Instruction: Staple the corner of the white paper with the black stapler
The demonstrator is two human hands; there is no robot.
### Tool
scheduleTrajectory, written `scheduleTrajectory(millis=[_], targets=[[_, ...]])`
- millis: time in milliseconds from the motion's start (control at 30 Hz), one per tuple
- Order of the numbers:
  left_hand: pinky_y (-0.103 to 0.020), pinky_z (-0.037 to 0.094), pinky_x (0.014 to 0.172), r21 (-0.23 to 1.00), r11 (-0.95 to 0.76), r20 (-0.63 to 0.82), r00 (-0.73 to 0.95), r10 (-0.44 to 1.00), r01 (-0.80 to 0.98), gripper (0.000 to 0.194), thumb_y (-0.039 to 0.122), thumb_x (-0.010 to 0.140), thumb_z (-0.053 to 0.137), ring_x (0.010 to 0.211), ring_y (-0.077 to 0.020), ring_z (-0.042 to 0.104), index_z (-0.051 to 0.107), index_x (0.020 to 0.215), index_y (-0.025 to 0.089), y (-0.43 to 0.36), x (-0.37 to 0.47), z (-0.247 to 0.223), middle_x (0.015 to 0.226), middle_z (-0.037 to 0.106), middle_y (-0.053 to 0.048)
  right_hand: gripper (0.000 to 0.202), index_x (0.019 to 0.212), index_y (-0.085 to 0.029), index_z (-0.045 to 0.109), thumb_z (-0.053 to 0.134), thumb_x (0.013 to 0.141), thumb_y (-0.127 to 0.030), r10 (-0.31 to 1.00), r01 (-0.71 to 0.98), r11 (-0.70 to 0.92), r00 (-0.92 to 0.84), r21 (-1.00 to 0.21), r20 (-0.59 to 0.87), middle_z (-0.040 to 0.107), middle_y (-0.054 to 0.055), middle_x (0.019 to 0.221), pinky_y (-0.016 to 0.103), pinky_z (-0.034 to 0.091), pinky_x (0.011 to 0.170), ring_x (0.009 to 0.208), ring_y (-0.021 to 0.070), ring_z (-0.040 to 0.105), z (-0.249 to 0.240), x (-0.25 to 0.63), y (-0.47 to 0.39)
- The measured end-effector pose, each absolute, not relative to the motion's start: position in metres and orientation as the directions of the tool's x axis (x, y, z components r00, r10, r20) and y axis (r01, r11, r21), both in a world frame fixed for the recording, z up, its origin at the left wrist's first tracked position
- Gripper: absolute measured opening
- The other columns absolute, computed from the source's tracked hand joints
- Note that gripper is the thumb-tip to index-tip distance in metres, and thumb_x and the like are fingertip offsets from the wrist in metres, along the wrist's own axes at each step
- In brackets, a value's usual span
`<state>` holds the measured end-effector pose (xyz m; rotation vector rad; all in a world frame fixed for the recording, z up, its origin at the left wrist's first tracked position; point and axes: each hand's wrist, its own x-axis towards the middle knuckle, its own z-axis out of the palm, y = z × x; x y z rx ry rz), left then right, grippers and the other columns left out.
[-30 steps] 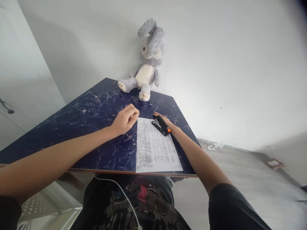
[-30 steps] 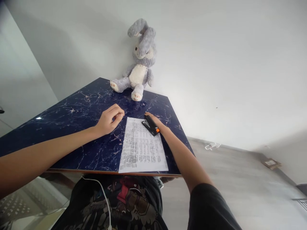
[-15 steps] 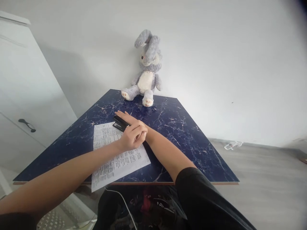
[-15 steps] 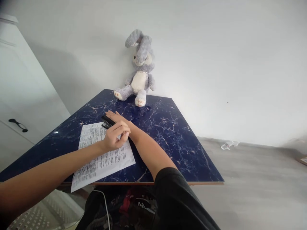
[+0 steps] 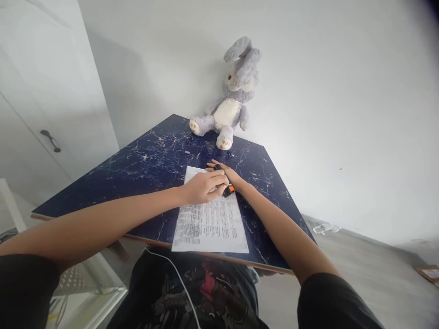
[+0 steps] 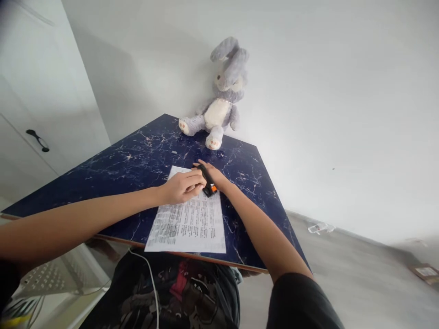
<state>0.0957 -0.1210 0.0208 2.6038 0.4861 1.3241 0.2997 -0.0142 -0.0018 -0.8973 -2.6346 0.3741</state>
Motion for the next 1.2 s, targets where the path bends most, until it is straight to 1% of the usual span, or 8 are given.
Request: scheduleTrajectory(millis=[200, 300, 400, 500, 667, 767, 1000, 1200], targets=[[-0.037, 0.050, 0.082, 0.413, -0.734, 0.458, 0.574, 0.679, 0.539, 0.025, 0.034, 0.102, 0.048, 0.088, -0.0224, 0.063, 0.065, 0.109, 0.019, -0.103, 0.090, 0.003, 0.111, 0.063, -0.011, 0.035, 0.125, -0.028, 0.073, 0.056, 0.094, -0.025, 0.784, 0.713, 0.620, -0.579, -0.327, 0.224, 0.059, 0.005, 0.153, 0.063, 0.019, 0.128, 0.154, 0.0312, 0.038, -0.019, 0.363, -0.016], [-0.051, 0.041, 0.109, 0.411, -0.679, 0.298, 0.615, 0.730, 0.608, 0.054, 0.059, 0.099, 0.053, 0.130, -0.0386, 0.052, 0.062, 0.135, 0.020, -0.093, 0.085, -0.010, 0.142, 0.057, -0.018, 0.030, 0.116, -0.022, 0.075, 0.054, 0.096, -0.030, 0.869, 0.730, 0.489, -0.360, -0.478, 0.339, 0.072, 0.011, 0.131, 0.057, 0.038, 0.120, 0.131, 0.0315, 0.062, -0.002, 0.378, -0.024], [-0.059, 0.025, 0.121, 0.420, -0.656, 0.173, 0.654, 0.736, 0.627, 0.077, 0.073, 0.094, 0.052, 0.151, -0.0451, 0.030, 0.052, 0.151, 0.021, -0.086, 0.082, -0.016, 0.163, 0.041, -0.018, 0.043, 0.111, -0.016, 0.073, 0.051, 0.100, -0.052, 0.923, 0.662, 0.384, -0.297, -0.643, 0.246, 0.076, 0.013, 0.108, 0.043, 0.058, 0.090, 0.098, 0.0273, 0.071, 0.026, 0.390, -0.036], [-0.061, 0.020, 0.123, 0.390, -0.656, 0.110, 0.675, 0.729, 0.646, 0.080, 0.073, 0.096, 0.048, 0.154, -0.0441, 0.025, 0.046, 0.157, 0.022, -0.081, 0.079, -0.013, 0.168, 0.033, -0.018, 0.053, 0.117, -0.016, 0.069, 0.058, 0.095, -0.063, 0.876, 0.659, 0.410, -0.478, -0.631, 0.070, 0.073, 0.013, 0.108, 0.035, 0.056, 0.073, 0.089, 0.0246, 0.067, 0.047, 0.393, -0.053], [-0.059, 0.023, 0.123, 0.365, -0.660, 0.074, 0.687, 0.723, 0.656, 0.080, 0.074, 0.096, 0.049, 0.154, -0.0439, 0.027, 0.045, 0.159, 0.025, -0.078, 0.075, -0.004, 0.168, 0.033, -0.015, 0.040, 0.109, -0.015, 0.071, 0.068, 0.091, -0.051, 0.758, 0.642, 0.574, -0.652, -0.509, 0.032, 0.072, 0.009, 0.098, 0.033, 0.048, 0.073, 0.083, 0.0215, 0.063, 0.051, 0.380, -0.067], [-0.059, 0.025, 0.121, 0.373, -0.652, 0.074, 0.680, 0.730, 0.660, 0.079, 0.074, 0.096, 0.050, 0.152, -0.0440, 0.030, 0.045, 0.159, 0.027, -0.078, 0.074, -0.003, 0.168, 0.034, -0.014, 0.036, 0.111, -0.015, 0.074, 0.068, 0.092, -0.046, 0.696, 0.538, 0.588, -0.717, -0.604, 0.039, 0.073, 0.008, 0.098, 0.032, 0.049, 0.073, 0.082, 0.0198, 0.063, 0.053, 0.382, -0.067], [-0.057, 0.027, 0.121, 0.388, -0.672, 0.107, 0.694, 0.712, 0.630, 0.074, 0.071, 0.095, 0.055, 0.150, -0.0423, 0.033, 0.050, 0.154, 0.026, -0.076, 0.075, -0.004, 0.165, 0.039, -0.014, 0.055, 0.136, -0.017, 0.068, 0.077, 0.086, -0.039, 0.525, 0.324, 0.406, -0.848, -0.855, -0.072, 0.072, 0.012, 0.129, 0.039, 0.056, 0.093, 0.110, 0.0260, 0.068, 0.052, 0.411, -0.062], [-0.057, 0.032, 0.118, 0.488, -0.614, 0.152, 0.632, 0.760, 0.620, 0.094, 0.070, 0.085, 0.070, 0.147, -0.0452, 0.039, 0.040, 0.159, 0.021, -0.075, 0.076, -0.007, 0.161, 0.043, -0.020, 0.059, 0.138, -0.018, 0.067, 0.078, 0.084, -0.039, 0.542, 0.307, 0.381, -0.838, -0.872, -0.059, 0.073, 0.011, 0.127, 0.042, 0.057, 0.093, 0.106, 0.0261, 0.070, 0.039, 0.418, -0.054]])
